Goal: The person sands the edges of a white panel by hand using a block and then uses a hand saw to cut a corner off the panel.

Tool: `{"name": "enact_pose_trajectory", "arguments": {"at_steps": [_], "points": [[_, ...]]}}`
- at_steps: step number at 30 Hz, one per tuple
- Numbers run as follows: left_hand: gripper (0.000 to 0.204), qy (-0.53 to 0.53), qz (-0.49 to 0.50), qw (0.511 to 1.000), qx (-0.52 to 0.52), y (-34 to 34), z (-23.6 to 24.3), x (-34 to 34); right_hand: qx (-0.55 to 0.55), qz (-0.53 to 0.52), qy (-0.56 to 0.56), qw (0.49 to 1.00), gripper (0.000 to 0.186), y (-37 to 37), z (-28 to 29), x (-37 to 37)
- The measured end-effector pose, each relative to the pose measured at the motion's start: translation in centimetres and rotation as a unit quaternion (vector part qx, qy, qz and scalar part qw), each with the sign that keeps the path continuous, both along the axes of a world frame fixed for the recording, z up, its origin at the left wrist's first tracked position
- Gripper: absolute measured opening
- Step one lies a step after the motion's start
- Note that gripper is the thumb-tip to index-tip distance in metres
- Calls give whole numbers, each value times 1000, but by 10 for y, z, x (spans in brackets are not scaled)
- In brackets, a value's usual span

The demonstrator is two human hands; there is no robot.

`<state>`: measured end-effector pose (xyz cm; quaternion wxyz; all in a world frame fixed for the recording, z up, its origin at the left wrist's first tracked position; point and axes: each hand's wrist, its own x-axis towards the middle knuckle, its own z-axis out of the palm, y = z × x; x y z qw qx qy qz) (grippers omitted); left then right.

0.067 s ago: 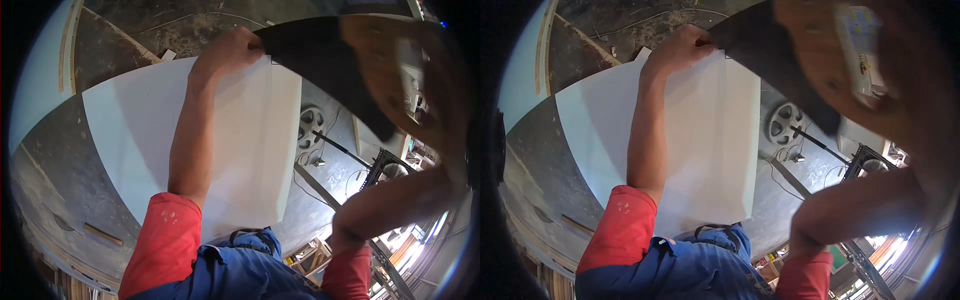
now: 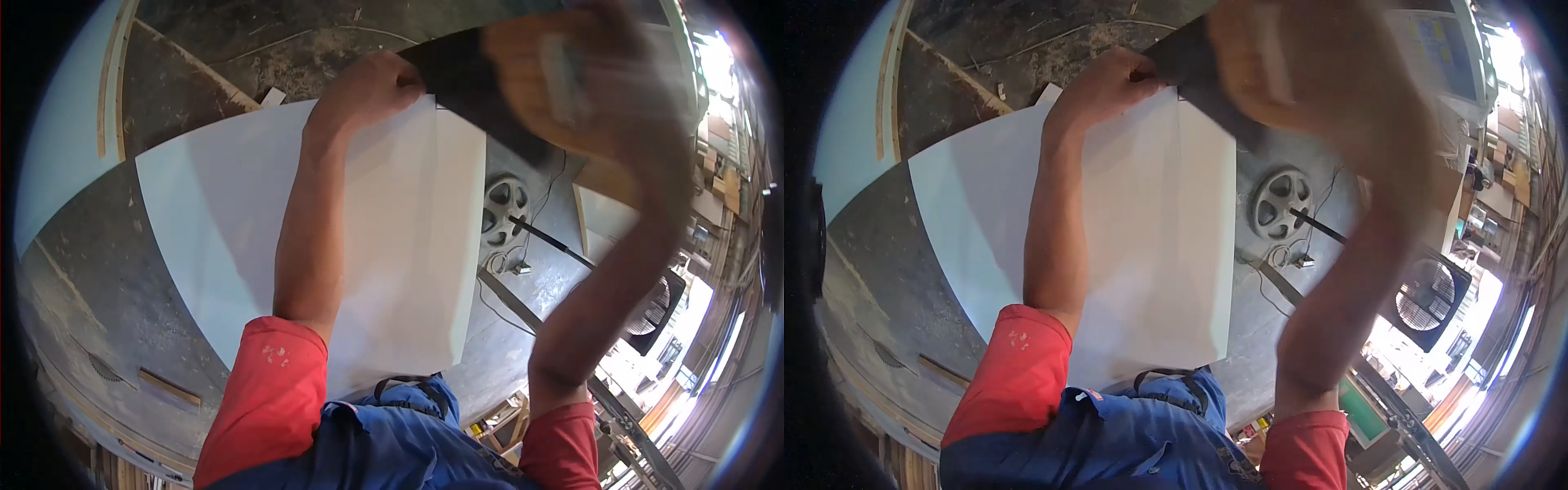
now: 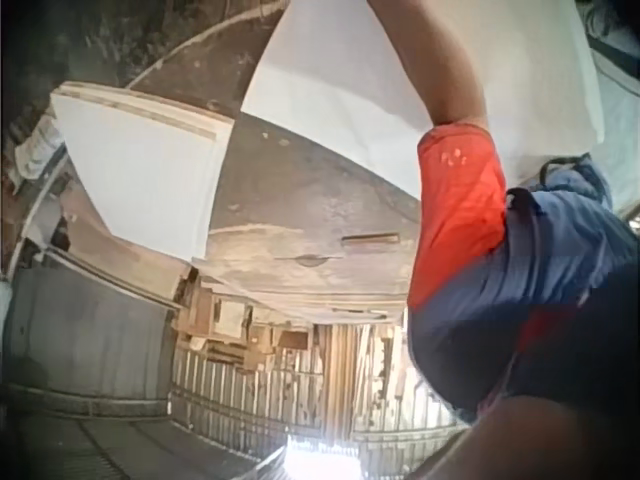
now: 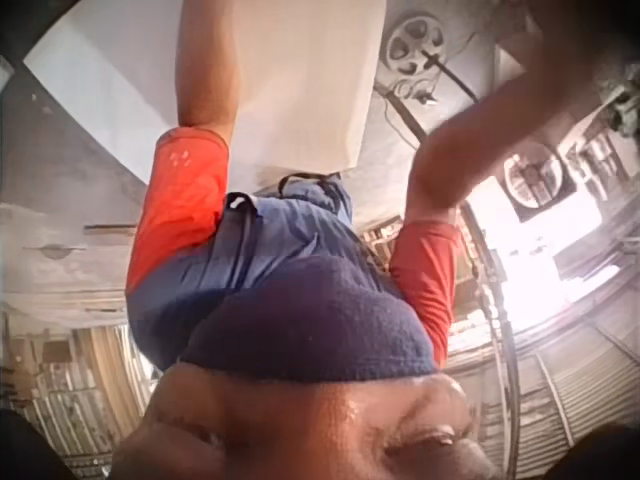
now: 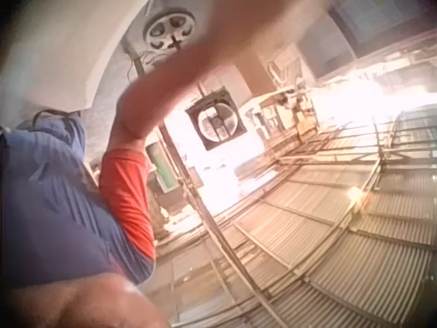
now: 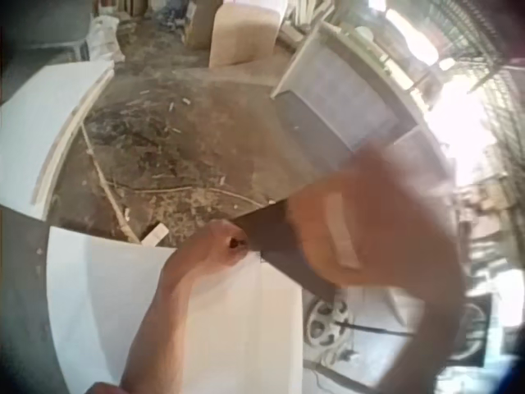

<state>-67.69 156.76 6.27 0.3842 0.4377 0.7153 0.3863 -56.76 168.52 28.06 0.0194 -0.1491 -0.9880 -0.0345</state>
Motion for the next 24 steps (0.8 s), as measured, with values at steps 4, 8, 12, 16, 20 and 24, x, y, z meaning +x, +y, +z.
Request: {"name": "enact_pose_trajectory", "arguments": {"at_steps": [4, 8, 12, 16, 20, 24], "points": [[23, 34, 5, 999, 16, -9, -21, -5, -57, -59, 23, 996, 22, -19, -8, 0], [23, -24, 53, 998, -3, -6, 3, 4, 54, 176, -66, 981, 20, 28, 59, 28], [24, -18, 15, 999, -40, -6, -12, -4, -86, -146, 42, 985, 20, -45, -19, -1], [25, -22, 8, 999, -41, -4, -15, -3, -64, -54, 16, 996, 23, -25, -9, 15], [24, -10, 40, 999, 4, -3, 3, 4, 28, 124, -37, 991, 36, 5, 30, 57], [24, -17, 8, 1000, -2, 1, 4, 1, 184, 130, 21, 974, 49, -2, -35, 37]]}}
